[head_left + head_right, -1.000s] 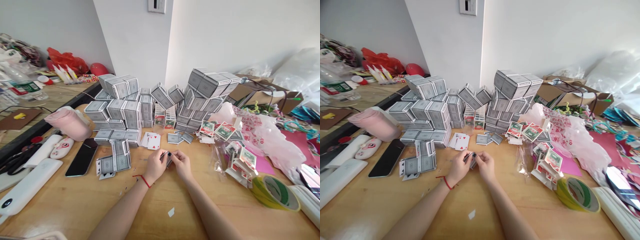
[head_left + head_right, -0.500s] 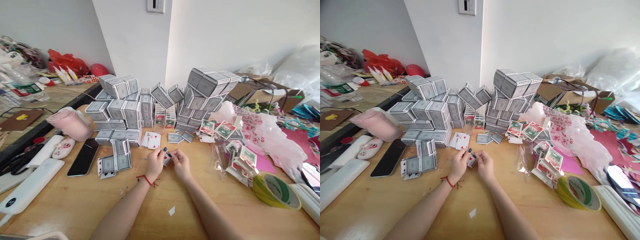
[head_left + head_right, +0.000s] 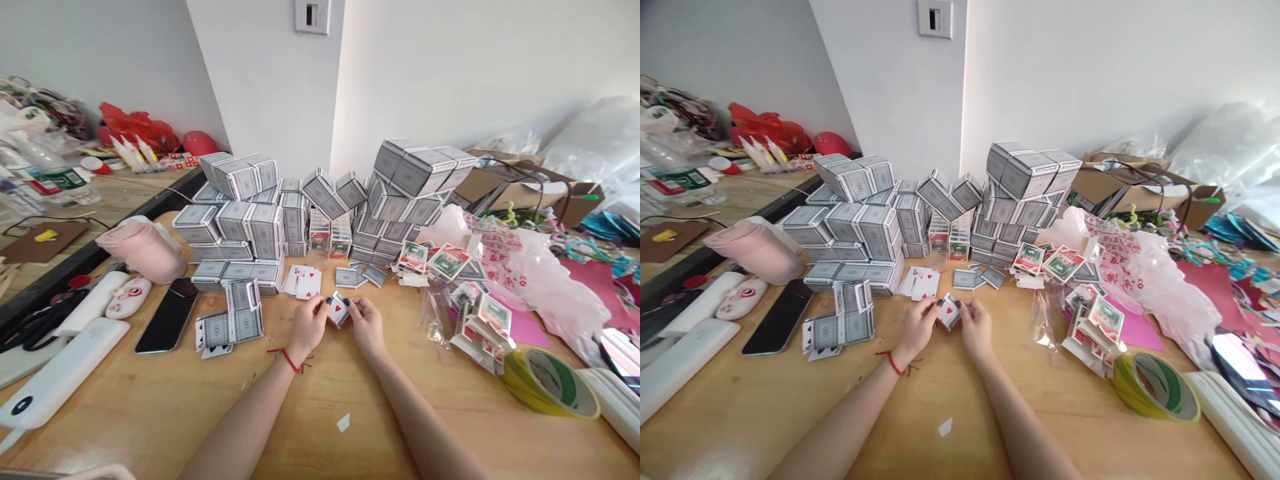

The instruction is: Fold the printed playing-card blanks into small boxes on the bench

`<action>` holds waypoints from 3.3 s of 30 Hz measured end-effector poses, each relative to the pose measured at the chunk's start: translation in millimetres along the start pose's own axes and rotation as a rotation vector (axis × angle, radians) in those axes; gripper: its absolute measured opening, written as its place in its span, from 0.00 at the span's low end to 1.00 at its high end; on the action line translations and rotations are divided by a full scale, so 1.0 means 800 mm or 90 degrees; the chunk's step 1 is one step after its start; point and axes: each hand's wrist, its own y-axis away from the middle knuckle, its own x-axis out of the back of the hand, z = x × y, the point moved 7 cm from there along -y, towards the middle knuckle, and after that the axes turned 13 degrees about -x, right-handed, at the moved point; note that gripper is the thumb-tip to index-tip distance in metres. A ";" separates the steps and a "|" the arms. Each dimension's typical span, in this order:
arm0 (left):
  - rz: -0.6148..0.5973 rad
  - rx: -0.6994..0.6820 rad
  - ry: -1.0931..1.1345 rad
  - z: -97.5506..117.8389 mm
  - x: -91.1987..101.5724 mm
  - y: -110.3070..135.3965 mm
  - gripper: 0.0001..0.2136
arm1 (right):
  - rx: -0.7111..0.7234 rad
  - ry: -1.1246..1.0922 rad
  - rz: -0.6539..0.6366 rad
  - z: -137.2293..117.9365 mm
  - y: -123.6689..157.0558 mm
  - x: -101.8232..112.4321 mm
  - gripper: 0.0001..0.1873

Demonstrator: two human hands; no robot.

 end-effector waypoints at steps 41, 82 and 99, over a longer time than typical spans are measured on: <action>0.043 -0.105 -0.142 0.010 0.009 -0.004 0.14 | -0.050 -0.038 -0.123 0.000 0.006 -0.021 0.25; 0.169 -0.141 -0.221 0.018 0.034 0.000 0.10 | -0.091 -0.277 -0.031 0.001 -0.006 0.003 0.15; -0.121 -0.231 -0.103 0.050 -0.015 0.004 0.05 | -0.094 -0.206 -0.039 0.001 -0.002 0.000 0.17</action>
